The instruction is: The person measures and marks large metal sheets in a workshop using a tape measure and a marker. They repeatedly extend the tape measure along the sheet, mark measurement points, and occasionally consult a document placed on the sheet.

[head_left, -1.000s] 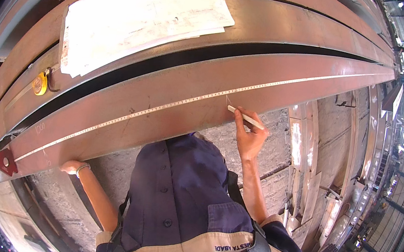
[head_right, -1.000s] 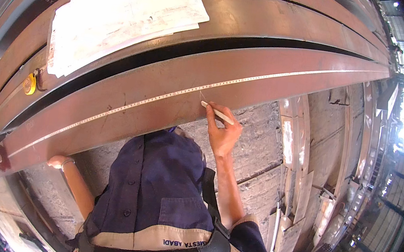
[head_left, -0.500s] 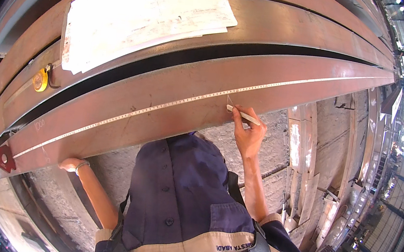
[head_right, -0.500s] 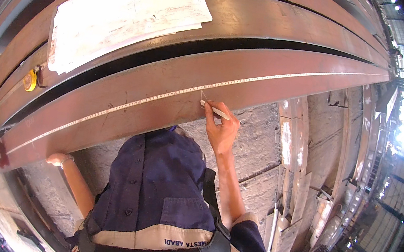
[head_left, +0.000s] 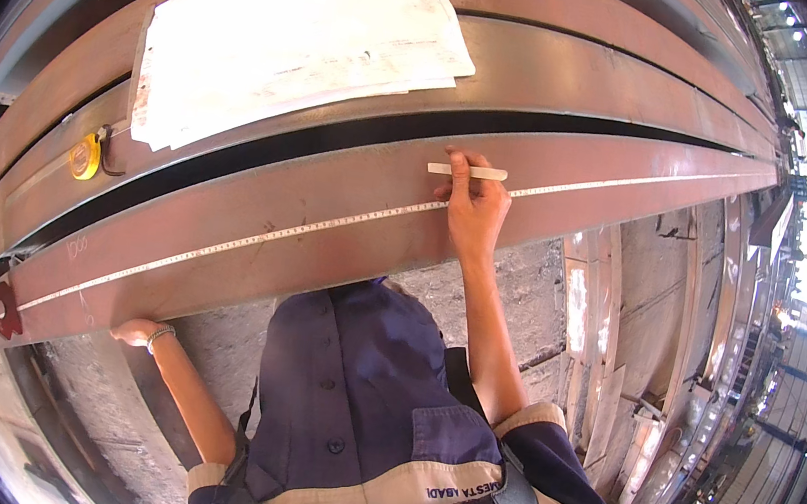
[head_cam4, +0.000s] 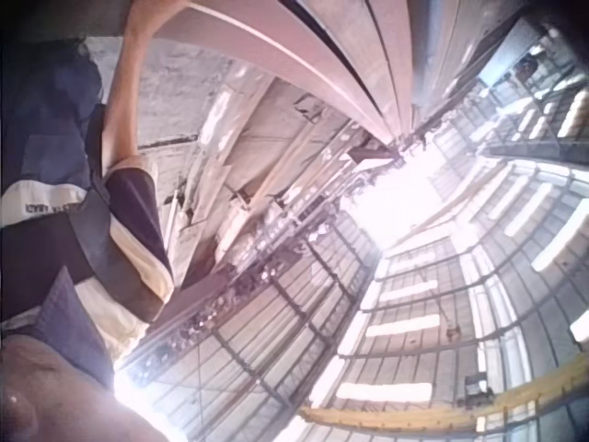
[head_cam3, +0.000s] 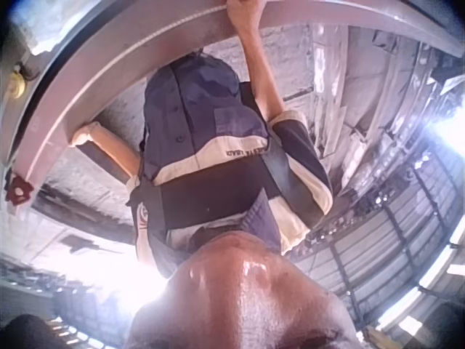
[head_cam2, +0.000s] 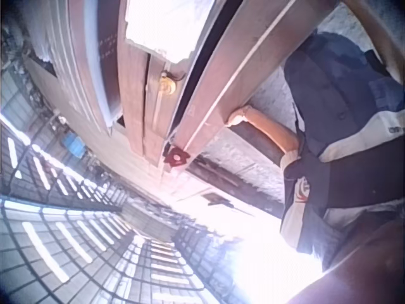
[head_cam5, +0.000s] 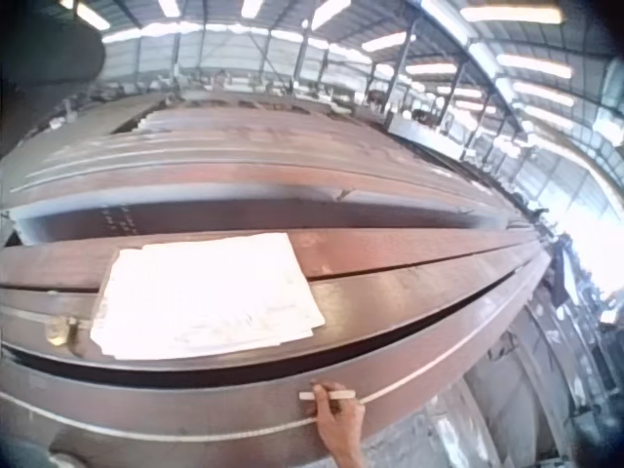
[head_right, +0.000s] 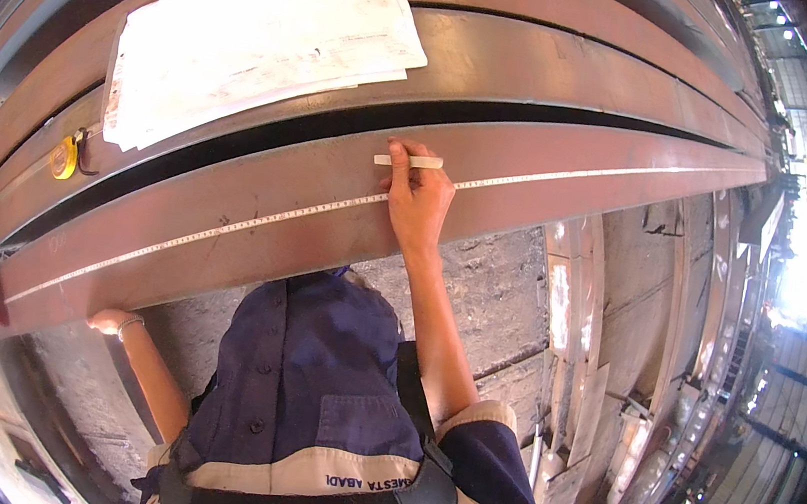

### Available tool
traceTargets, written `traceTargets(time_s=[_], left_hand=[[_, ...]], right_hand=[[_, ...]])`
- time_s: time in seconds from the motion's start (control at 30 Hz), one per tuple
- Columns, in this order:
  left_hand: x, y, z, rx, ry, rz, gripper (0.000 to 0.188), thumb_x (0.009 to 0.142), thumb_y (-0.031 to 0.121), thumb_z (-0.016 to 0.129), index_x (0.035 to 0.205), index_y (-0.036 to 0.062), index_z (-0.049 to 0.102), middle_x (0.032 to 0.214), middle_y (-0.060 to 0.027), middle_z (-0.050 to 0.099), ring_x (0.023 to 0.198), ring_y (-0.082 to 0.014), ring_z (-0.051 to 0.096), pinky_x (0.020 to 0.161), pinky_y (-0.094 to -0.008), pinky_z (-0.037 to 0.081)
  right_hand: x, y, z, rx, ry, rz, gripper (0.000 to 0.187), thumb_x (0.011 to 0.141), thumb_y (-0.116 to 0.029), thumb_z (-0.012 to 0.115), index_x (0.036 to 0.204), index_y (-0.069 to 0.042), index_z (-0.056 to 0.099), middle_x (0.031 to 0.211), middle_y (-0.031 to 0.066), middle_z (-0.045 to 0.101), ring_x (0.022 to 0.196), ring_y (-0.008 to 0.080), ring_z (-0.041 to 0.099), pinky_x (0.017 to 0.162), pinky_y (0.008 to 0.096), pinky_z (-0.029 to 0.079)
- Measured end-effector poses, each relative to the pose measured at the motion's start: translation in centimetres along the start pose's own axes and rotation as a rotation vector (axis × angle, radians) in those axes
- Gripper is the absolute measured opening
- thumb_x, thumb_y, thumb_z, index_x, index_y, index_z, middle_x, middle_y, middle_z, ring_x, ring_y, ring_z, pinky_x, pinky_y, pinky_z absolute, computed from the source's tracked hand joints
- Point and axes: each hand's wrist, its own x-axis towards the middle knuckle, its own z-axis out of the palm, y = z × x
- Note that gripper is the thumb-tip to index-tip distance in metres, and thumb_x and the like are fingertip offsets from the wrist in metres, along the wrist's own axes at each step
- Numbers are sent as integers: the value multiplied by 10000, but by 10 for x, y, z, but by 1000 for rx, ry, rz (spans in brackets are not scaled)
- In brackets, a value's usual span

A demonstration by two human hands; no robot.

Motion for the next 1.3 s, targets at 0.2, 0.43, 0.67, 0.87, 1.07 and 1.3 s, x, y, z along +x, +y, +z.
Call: traceTargets(time_s=[0.2,0.43,0.67,0.87,1.07,1.3], left_hand=[[4,-6,-1,7,25,-11,643,1067,416,285,1338,-122,508,1402,-334,519,1268,-411,572,1002,-573,539],[5,-7,0,11,34,-21,634,1067,413,295,1334,-121,507,1394,-332,522,1264,-410,573,1001,-571,539],[7,-9,0,25,37,-20,625,1066,411,305,1330,-119,506,1386,-330,525,1260,-410,574,1000,-570,539],[8,-10,2,35,36,-14,618,1066,408,314,1326,-118,505,1379,-329,528,1256,-409,576,999,-569,539],[8,-10,4,47,26,-2,610,1066,406,322,1323,-117,504,1373,-327,531,1253,-409,577,998,-568,540],[10,-12,2,63,37,6,602,1065,403,332,1319,-115,502,1365,-325,534,1248,-408,578,997,-566,540]], right_hand=[[13,0,17,-86,-57,-24,159,1011,-169,673,993,-19,724,729,105,692,574,154,668,556,311,510],[21,1,15,-254,-115,-96,85,885,-62,696,890,-8,632,767,177,684,664,307,698,621,374,521],[21,-7,-1,-345,-246,-212,90,911,-90,694,907,-10,655,679,113,681,602,178,664,597,338,508],[25,-12,-5,-280,-199,-158,78,924,-76,676,903,-6,648,679,111,679,605,182,665,596,335,505],[25,-3,-4,-274,-216,-167,84,901,-78,688,897,-4,649,684,128,673,606,197,673,597,342,507],[25,-7,-14,-319,-239,-177,104,875,-85,696,889,1,641,679,156,669,610,227,682,599,353,510]])
